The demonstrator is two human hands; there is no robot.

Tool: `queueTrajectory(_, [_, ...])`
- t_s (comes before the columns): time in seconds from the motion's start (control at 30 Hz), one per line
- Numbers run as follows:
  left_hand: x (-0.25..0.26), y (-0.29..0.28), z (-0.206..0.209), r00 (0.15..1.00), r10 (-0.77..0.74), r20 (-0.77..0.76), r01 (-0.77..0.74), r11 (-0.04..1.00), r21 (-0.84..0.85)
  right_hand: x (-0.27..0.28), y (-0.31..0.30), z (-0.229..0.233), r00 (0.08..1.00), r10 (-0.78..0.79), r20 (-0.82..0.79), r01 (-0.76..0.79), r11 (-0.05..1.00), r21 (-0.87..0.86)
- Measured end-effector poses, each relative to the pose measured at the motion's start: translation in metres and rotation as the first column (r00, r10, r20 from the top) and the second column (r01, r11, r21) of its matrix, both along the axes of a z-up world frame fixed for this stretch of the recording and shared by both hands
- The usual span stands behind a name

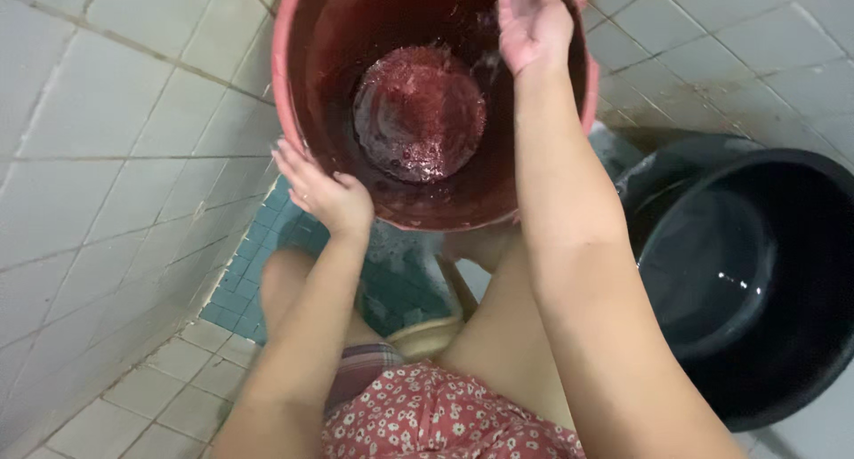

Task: The person washes a white cloth by hand in a black basin filled with soapy water. They then rinse the cloth using water from a red bucket, transferring water with a red scoop. Finally, the person refills the red bucket with tap water and pours it into the black basin.

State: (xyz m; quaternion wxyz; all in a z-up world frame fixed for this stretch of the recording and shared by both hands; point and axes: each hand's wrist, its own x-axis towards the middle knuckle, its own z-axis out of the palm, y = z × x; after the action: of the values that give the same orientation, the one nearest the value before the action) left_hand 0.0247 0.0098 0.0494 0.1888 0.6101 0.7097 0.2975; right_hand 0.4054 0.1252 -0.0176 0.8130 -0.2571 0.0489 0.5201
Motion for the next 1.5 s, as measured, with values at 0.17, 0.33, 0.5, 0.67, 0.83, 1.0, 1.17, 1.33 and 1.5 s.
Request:
queueTrajectory(0.17, [0.007, 0.001, 0.024, 0.907, -0.260, -0.332, 0.228, 0.965, -0.131, -0.071, 0.001, 0.023, 0.893, 0.238, 0.383, -0.249, 0.968, -0.020])
queueTrajectory(0.33, [0.004, 0.029, 0.030, 0.727, -0.545, -0.418, 0.527, 0.833, -0.171, -0.168, -0.027, 0.066, 0.715, 0.593, 0.370, -0.551, 0.804, -0.224])
queueTrajectory(0.5, [-0.019, 0.077, 0.017, 0.717, -0.583, -0.382, 0.592, 0.799, -0.108, -0.065, -0.018, 0.032, 0.977, 0.177, 0.116, -0.154, 0.970, -0.186])
queueTrajectory(0.67, [-0.014, 0.081, 0.007, 0.711, -0.538, -0.453, 0.610, 0.792, 0.015, 0.001, -0.005, 0.009, 0.997, -0.059, 0.050, 0.068, 0.978, -0.196])
queueTrajectory(0.83, [-0.019, 0.082, 0.005, 0.730, -0.517, -0.448, 0.585, 0.811, 0.018, -0.003, 0.031, -0.016, 0.993, 0.092, 0.073, -0.093, 0.996, 0.013])
queueTrajectory(1.0, [-0.017, 0.082, 0.003, 0.718, -0.504, -0.480, 0.596, 0.801, 0.051, -0.011, 0.017, 0.006, 0.997, 0.064, 0.036, -0.069, 0.985, 0.155])
queueTrajectory(1.17, [-0.012, 0.082, 0.014, 0.661, -0.546, -0.515, 0.644, 0.765, 0.017, -0.122, -0.010, 0.083, 0.541, 0.749, 0.382, -0.657, 0.660, -0.365])
queueTrajectory(1.33, [-0.012, 0.082, 0.021, 0.656, -0.631, -0.415, 0.689, 0.725, -0.015, -0.113, -0.003, 0.053, 0.651, 0.559, 0.513, -0.483, 0.827, -0.289])
queueTrajectory(1.5, [-0.018, 0.079, 0.014, 0.703, -0.587, -0.401, 0.656, 0.753, 0.049, -0.024, -0.004, 0.020, 0.993, -0.098, -0.066, 0.084, 0.979, -0.187])
